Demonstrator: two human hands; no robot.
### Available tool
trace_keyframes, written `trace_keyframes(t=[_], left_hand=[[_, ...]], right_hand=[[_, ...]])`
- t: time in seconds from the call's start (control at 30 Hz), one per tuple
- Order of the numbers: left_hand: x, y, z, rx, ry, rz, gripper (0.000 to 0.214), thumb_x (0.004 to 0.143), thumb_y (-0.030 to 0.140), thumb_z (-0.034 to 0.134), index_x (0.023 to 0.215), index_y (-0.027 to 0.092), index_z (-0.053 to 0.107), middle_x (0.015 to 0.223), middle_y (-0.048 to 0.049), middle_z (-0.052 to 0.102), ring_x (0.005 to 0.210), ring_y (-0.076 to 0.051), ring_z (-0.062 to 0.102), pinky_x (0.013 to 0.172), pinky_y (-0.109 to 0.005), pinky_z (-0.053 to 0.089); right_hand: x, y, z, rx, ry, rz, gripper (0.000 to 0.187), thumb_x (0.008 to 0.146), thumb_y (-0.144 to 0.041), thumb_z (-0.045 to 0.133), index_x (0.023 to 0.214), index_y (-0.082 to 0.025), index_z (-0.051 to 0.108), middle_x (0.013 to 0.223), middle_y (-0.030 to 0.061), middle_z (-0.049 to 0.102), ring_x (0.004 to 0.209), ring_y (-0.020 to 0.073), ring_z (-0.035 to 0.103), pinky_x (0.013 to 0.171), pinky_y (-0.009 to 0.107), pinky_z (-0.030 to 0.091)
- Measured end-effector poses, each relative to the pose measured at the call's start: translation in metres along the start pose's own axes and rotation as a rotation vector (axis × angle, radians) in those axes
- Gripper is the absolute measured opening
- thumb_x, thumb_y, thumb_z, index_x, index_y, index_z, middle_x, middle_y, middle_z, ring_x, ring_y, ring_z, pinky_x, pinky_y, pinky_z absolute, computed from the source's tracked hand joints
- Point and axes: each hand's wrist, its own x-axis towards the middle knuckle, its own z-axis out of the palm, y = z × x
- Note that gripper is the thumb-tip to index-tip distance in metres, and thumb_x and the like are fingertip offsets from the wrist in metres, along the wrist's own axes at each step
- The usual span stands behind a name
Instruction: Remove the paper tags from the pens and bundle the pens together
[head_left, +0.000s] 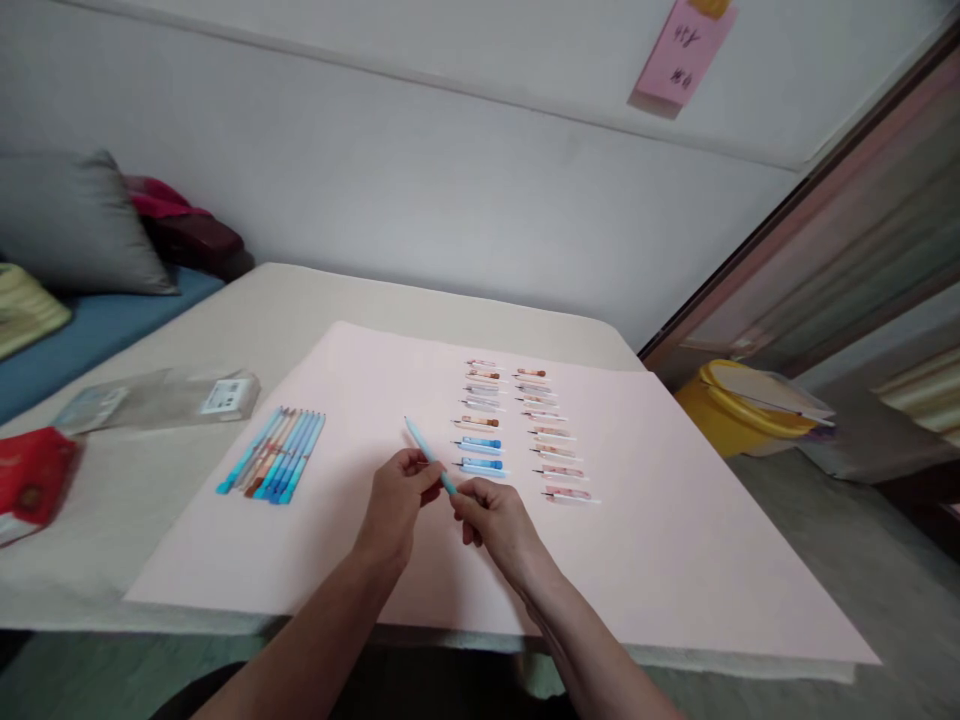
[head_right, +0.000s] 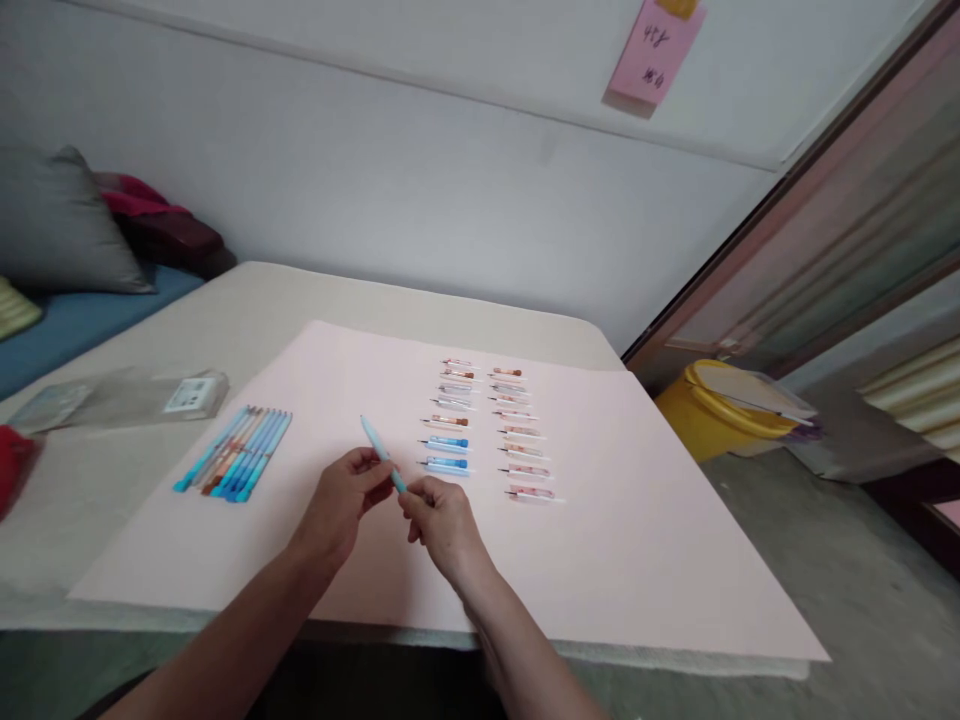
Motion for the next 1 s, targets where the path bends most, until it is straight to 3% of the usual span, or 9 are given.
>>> trace_keyframes(t=[0.1,0.17,0.23,0.3,0.37,0.43,0.57,1.0], left_hand=[[0.004,0.006,-0.006,0.085,0.007,0.047,0.019,0.065,0.029,0.065,0.076,0.015,0.058,0.071,-0.0019,0.06,0.063,-0.012,0.055,0.067,-0.029,0.046],[0.012,0.017,-0.018,0.27,-0.012,0.087,0.018,0.068,0.031,0.061,0.078,0.016,0.059,0.072,-0.0029,0.06,0.064,-0.014,0.057,0.065,-0.029,0.045],[0.022,0.031,-0.038,0.617,-0.009,0.151,0.015,0.07,0.03,0.057,0.078,0.018,0.058,0.07,-0.0041,0.061,0.066,-0.018,0.059,0.064,-0.031,0.044],[0.032,0.044,-0.061,1.085,0.126,0.242,0.01,0.07,0.025,0.054,0.076,0.018,0.059,0.071,-0.0072,0.063,0.073,-0.023,0.06,0.066,-0.034,0.043],[0.041,0.054,-0.083,1.435,0.279,0.158,0.013,0.071,0.021,0.05,0.078,0.018,0.06,0.078,-0.0129,0.066,0.08,-0.029,0.062,0.067,-0.037,0.042],[0.05,0.058,-0.102,1.601,0.317,0.045,0.018,0.071,0.018,0.048,0.082,0.017,0.062,0.087,-0.0178,0.067,0.085,-0.032,0.062,0.067,-0.038,0.042],[0.064,0.053,-0.12,1.662,0.333,-0.024,0.025,0.072,0.015,0.047,0.09,0.014,0.065,0.096,-0.0217,0.066,0.091,-0.034,0.062,0.069,-0.038,0.043],[0.074,0.046,-0.127,1.747,0.345,-0.024,0.031,0.075,0.018,0.044,0.095,0.009,0.066,0.099,-0.0265,0.065,0.09,-0.036,0.062,0.07,-0.044,0.046]], right_hand=[[-0.001,-0.002,0.006,0.027,-0.056,-0.006,0.02,0.079,-0.032,0.053,0.073,-0.015,0.062,0.051,-0.0026,0.054,0.045,0.01,0.052,0.044,0.02,0.037],[-0.001,-0.002,0.008,0.019,-0.072,-0.013,0.023,0.079,-0.035,0.052,0.082,-0.015,0.064,0.057,-0.0015,0.057,0.048,0.0108,0.055,0.045,0.021,0.039],[0.0,-0.001,0.01,-0.004,-0.059,-0.022,0.025,0.079,-0.036,0.053,0.088,-0.015,0.064,0.06,-0.0007,0.059,0.05,0.0109,0.056,0.044,0.02,0.04],[0.002,0.0,0.01,-0.017,-0.039,-0.026,0.026,0.078,-0.036,0.054,0.089,-0.015,0.065,0.064,0.0004,0.06,0.051,0.0111,0.057,0.044,0.02,0.04],[0.004,0.002,0.01,-0.019,-0.027,-0.023,0.026,0.077,-0.036,0.054,0.088,-0.014,0.065,0.065,0.0008,0.06,0.052,0.0116,0.058,0.044,0.02,0.04],[0.006,0.001,0.01,-0.02,-0.021,-0.019,0.026,0.077,-0.035,0.055,0.088,-0.014,0.065,0.064,0.0007,0.06,0.053,0.0121,0.058,0.044,0.021,0.04],[0.007,-0.003,0.011,-0.02,-0.02,-0.017,0.026,0.076,-0.034,0.055,0.088,-0.013,0.065,0.059,-0.0002,0.059,0.051,0.012,0.057,0.044,0.021,0.04],[0.011,-0.012,0.003,-0.008,0.02,-0.024,0.023,0.074,-0.033,0.056,0.084,-0.014,0.065,0.063,0.0004,0.06,0.051,0.0116,0.057,0.045,0.022,0.04]])
